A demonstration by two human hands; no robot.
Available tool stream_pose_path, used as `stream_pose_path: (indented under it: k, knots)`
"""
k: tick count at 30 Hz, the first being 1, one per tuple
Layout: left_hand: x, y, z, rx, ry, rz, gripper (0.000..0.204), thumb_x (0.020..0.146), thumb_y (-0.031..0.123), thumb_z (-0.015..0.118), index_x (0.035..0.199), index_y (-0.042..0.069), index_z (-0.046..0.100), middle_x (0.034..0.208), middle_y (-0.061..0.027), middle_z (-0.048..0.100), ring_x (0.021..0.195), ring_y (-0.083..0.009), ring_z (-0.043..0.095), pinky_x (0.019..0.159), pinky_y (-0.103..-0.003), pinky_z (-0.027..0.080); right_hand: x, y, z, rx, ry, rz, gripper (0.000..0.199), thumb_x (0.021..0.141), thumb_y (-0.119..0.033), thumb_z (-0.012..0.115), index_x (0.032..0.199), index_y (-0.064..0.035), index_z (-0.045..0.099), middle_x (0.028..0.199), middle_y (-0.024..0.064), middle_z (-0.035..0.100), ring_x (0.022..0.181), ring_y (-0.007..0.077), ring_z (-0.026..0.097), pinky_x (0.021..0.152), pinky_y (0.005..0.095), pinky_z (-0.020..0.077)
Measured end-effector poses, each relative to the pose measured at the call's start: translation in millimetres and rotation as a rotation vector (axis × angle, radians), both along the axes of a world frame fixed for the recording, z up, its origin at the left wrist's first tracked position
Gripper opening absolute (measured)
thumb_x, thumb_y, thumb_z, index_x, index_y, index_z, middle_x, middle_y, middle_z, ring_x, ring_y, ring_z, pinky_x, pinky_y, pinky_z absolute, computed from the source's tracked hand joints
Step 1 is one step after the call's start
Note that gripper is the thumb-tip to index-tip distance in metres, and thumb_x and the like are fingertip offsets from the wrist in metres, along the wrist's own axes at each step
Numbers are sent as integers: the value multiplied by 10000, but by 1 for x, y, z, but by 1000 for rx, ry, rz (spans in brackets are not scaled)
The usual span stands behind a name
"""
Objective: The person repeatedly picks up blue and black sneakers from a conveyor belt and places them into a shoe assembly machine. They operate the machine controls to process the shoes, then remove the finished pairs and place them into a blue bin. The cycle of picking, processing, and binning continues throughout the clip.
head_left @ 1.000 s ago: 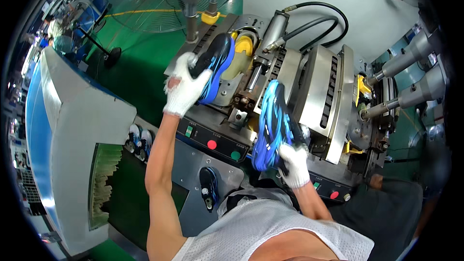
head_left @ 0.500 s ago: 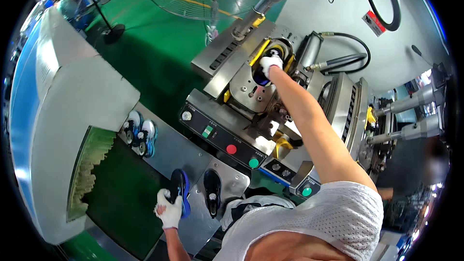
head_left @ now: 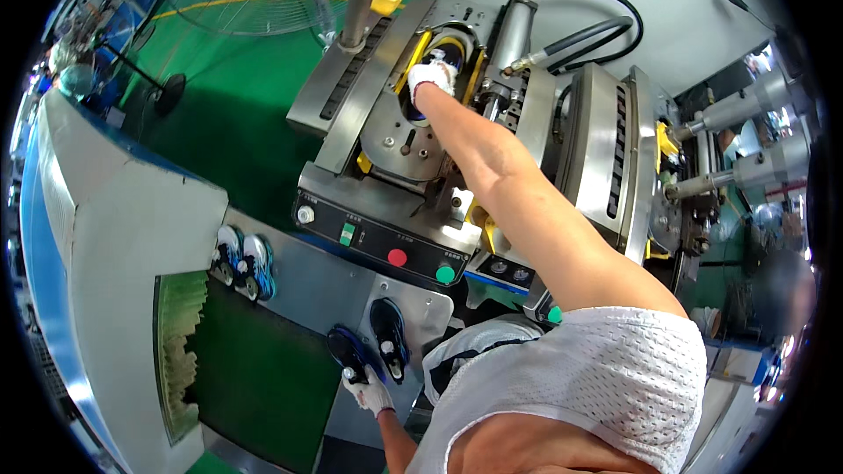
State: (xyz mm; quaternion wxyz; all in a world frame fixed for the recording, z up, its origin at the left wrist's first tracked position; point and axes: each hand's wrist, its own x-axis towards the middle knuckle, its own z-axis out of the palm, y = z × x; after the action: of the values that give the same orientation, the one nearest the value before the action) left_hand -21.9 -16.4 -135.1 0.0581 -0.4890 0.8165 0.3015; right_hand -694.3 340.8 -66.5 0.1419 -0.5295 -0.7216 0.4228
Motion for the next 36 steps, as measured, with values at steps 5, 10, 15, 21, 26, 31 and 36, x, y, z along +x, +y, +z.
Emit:
stream_pose_path:
  k: [5,10,15,21,26,31,36]
  knots:
    - [4,-10,-5,125,243,13,678,907,344,747,1445,51,458,1337,-179,623,1205,-349,618,1021,-436,459,12,5,30,889,-274,1035,269,951,-322,593,1119,-158,723,1040,59,712,872,197,668,774,376,533]
    - [-2,-24,-21,113,290,-97,674,883,254,781,1418,2,459,1286,-189,627,1155,-335,639,1011,-434,482,106,-13,134,-48,277,791,423,825,-279,788,1060,60,694,1066,173,732,925,243,676,791,394,529]
    - [-15,-18,14,190,368,-57,655,830,260,825,1336,-29,525,1221,-205,643,1126,-356,645,988,-436,496,354,-100,172,280,503,1172,802,923,-251,729,1548,57,332,1550,273,433,1441,369,430,1192,409,335]
    - [-13,-37,1,154,334,-254,654,782,343,830,1283,3,582,1244,-233,616,1166,-421,589,1000,-482,478,484,-79,-10,1326,-302,1452,839,907,-330,593,1570,75,276,1634,331,203,1526,507,163,1234,621,90]
    - [-10,-44,9,204,427,-288,758,717,220,863,1335,-27,500,1286,-265,548,1205,-439,545,1049,-482,454,518,-128,9,875,-85,1428,1014,877,-403,732,1602,48,184,1651,313,167,1538,460,160,1245,531,178]
    - [-14,-48,-1,252,460,-346,750,710,182,862,1338,-18,504,1318,-261,540,1222,-437,539,1087,-473,430,613,-245,-35,-147,-241,1123,921,776,-429,818,1477,17,419,1183,267,683,1108,375,668,965,438,518]
    - [-17,-56,-11,247,491,-465,749,746,195,831,1367,-28,476,1343,-266,526,1257,-436,521,1102,-476,422,621,-276,-100,19,-598,838,783,826,-560,703,1350,3,561,1129,278,698,1051,392,700,954,440,529]
